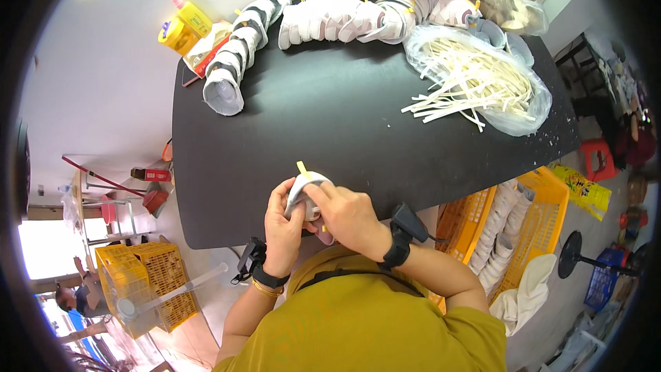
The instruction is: Hand-stitching and assembling white fabric components for shoe uppers using a needle and thread.
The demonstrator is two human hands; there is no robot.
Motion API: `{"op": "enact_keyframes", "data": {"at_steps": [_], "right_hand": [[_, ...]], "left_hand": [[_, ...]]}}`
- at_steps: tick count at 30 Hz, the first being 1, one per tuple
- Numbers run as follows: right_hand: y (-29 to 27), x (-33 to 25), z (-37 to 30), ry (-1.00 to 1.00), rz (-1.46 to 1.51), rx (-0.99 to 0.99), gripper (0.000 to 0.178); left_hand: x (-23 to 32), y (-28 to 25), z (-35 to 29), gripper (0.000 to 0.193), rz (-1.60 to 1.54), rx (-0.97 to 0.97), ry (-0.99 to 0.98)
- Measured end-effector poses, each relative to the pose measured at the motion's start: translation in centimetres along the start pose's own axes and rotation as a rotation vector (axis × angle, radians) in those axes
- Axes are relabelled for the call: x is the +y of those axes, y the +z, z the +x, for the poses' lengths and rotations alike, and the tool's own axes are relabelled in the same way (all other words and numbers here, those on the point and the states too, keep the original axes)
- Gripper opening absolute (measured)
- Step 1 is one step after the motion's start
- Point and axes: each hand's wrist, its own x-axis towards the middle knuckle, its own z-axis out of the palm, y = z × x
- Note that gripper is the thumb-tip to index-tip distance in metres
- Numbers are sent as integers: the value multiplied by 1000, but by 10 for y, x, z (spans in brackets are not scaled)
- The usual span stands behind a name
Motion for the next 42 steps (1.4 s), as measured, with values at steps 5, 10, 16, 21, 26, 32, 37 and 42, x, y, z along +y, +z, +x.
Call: {"op": "enact_keyframes", "data": {"at_steps": [5,10,16,21,26,32,37,42], "right_hand": [[1,21,-3,53,271,32,27],[-15,25,5,32,404,-174,15],[-5,17,1,105,385,-102,12],[0,15,-1,172,412,-11,13],[-12,16,3,53,420,-93,12],[-6,14,0,137,414,-63,8],[2,4,-4,187,381,36,8],[0,2,-5,195,365,10,10]], "left_hand": [[5,-8,0,42,-99,-59,-94],[11,-2,1,45,-64,-98,-58],[6,-1,-3,52,-97,-104,6],[-3,-3,-3,53,-156,-83,5],[-6,-6,-1,47,-198,-37,-22],[-1,1,-6,42,-160,-29,46],[-6,1,-5,39,-130,24,23],[-12,-4,-1,35,-183,79,-20]]}}
